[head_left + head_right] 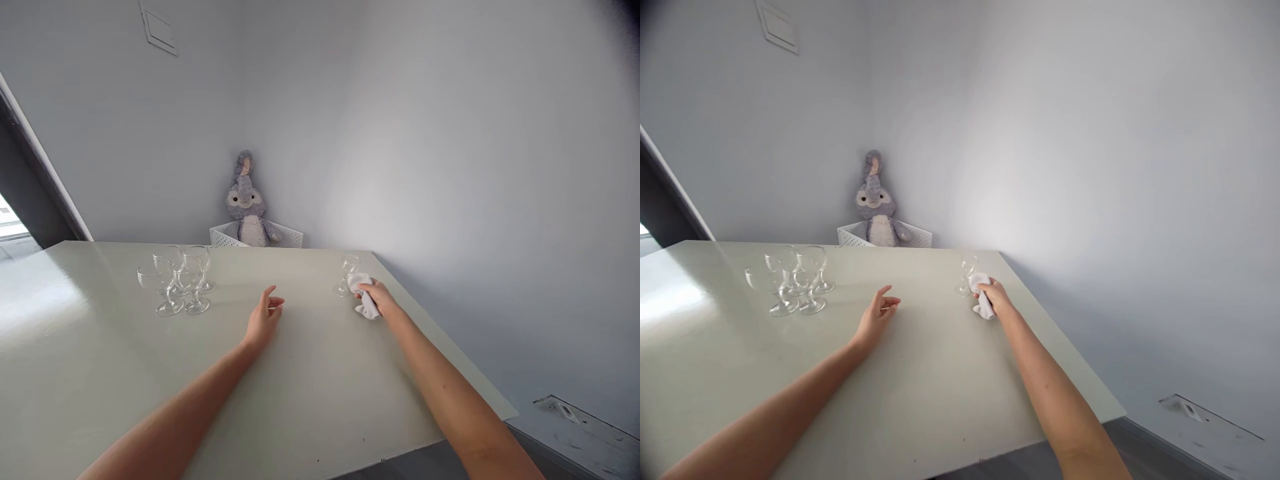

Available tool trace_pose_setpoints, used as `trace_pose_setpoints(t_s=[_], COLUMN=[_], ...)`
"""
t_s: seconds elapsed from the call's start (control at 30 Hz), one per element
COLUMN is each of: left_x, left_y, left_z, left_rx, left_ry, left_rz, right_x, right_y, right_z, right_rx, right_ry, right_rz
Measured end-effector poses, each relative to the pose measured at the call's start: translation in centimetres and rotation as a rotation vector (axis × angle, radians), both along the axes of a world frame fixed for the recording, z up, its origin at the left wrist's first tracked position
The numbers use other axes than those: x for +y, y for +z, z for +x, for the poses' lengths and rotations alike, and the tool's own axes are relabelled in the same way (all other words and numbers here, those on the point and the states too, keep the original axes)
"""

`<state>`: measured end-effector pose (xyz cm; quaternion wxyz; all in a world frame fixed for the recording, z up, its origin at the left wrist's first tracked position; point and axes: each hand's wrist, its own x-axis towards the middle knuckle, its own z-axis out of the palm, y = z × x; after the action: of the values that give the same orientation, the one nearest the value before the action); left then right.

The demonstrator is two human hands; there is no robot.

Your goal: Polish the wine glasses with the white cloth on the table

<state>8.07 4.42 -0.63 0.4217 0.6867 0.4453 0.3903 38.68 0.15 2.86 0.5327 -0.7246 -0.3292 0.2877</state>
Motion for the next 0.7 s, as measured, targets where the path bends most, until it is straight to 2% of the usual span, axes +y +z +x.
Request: trace_pose_setpoints(t_s=[0.13, 0.37, 0.53, 0.7], left_x=[0.1, 0.2, 0.3, 0.2], left_y=[0.0, -0.2, -0.4, -0.4], left_z=[0.0, 0.1, 0.1, 0.0], left_rx=[0.006, -0.011, -0.022, -0.024], left_ry=[0.006, 0.019, 0.013, 0.010], left_rz=[-0.005, 0.001, -0.002, -0.001], right_x=[1.5, 4.9, 6.6, 7.3], right_y=[-1.6, -2.4, -3.2, -4.2], right_z=[-2.1, -2.7, -2.2, -0.4], right_rx=[0.031, -0.057, -0.164, -0.262], right_ry=[0.078, 0.026, -0.035, -0.139], right_rz=[0.028, 0.019, 0.007, -0.019])
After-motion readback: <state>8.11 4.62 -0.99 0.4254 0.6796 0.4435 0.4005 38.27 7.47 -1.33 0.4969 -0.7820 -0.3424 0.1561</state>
